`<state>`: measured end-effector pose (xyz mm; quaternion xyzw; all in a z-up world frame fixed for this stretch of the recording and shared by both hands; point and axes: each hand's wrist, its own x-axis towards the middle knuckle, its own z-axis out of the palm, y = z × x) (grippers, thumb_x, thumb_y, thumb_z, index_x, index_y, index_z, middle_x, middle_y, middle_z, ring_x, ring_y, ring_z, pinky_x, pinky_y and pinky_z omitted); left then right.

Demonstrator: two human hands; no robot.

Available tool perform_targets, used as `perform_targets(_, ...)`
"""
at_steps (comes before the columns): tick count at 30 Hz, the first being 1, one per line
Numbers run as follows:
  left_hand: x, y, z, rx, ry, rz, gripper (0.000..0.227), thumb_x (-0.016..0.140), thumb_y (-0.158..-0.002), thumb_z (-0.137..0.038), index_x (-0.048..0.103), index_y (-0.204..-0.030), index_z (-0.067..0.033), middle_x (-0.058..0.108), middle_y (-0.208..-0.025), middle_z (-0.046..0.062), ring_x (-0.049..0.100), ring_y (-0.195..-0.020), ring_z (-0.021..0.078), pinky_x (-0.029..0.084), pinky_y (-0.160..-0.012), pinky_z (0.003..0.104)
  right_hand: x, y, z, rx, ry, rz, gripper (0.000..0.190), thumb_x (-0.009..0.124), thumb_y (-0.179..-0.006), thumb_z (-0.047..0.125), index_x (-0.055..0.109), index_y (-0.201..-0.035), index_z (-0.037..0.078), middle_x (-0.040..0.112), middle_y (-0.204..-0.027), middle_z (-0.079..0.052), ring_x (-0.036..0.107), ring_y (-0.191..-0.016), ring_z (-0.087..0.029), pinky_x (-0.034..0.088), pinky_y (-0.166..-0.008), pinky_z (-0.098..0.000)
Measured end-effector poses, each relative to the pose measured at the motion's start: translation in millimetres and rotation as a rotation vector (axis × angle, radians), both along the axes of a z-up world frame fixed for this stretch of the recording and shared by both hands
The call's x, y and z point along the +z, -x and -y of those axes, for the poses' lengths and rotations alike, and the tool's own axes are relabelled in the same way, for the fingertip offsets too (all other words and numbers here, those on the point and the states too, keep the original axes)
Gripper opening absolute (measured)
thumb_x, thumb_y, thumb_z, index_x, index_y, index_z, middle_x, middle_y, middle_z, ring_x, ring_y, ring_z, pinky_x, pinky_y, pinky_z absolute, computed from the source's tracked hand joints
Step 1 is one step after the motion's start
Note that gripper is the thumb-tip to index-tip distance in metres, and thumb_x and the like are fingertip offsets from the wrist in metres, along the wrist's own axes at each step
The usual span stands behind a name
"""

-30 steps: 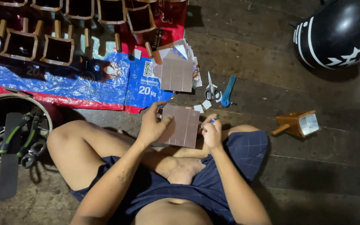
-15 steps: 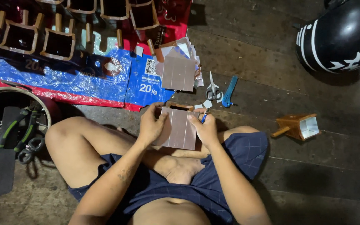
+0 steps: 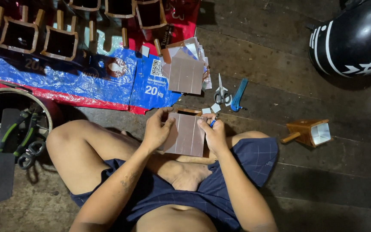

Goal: Marking a pattern on a thin sheet of material and cutting it out with scissors.

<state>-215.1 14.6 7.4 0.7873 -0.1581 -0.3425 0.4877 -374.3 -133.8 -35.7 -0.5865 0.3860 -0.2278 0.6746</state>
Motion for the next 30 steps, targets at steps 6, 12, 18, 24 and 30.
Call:
perform_targets(6,-6,0,2,0.035,0.002,-0.010,0.031,0.072,-0.088,-0.014,0.072,-0.119,-0.0082,0.075,-0.100,0.022,0.073,-0.101,0.0398,0.061,-0.081,0.046,-9,3,1,-0.002,0.007,0.014,0.014,0.075,-0.088,0.002,0.071,-0.102,0.002,0.044,-0.060,0.005,0.046,-0.056,-0.003,0.037,-0.053,-0.0179)
perform_targets(12,-8,1,3,0.038,-0.015,-0.012,0.028,0.072,-0.088,-0.016,0.074,-0.114,-0.0084,0.075,-0.099,0.021,0.073,-0.099,0.0383,0.061,-0.081,0.047,-9,2,2,-0.001,0.001,0.031,0.014,0.075,-0.087,0.000,0.071,-0.100,0.001,0.043,-0.059,0.004,0.046,-0.056,-0.004,0.039,-0.054,-0.0178)
perform_targets(18,-7,-1,3,0.018,-0.037,0.007,0.028,0.071,-0.087,-0.017,0.074,-0.114,-0.0101,0.076,-0.099,0.019,0.073,-0.101,0.0379,0.061,-0.081,0.047,-8,3,3,-0.003,-0.025,0.043,0.021,0.079,-0.084,-0.001,0.069,-0.102,0.000,0.044,-0.060,0.005,0.046,-0.056,-0.003,0.039,-0.054,-0.0172)
perform_targets(24,5,-2,4,-0.008,-0.019,0.025,0.028,0.070,-0.088,-0.014,0.073,-0.116,-0.0074,0.075,-0.099,0.022,0.072,-0.100,0.0413,0.061,-0.080,0.048,-13,4,1,-0.006,-0.024,0.043,0.028,0.083,-0.080,-0.002,0.069,-0.104,0.000,0.047,-0.059,0.003,0.047,-0.055,-0.004,0.039,-0.054,-0.0171)
perform_targets(30,1,-2,4,-0.012,-0.013,0.012,0.030,0.072,-0.087,-0.013,0.072,-0.116,-0.0063,0.075,-0.099,0.023,0.073,-0.098,0.0396,0.062,-0.079,0.046,-15,3,2,-0.021,-0.047,0.061,0.023,0.081,-0.083,-0.001,0.070,-0.103,0.000,0.048,-0.060,0.004,0.049,-0.056,-0.004,0.040,-0.055,-0.0166)
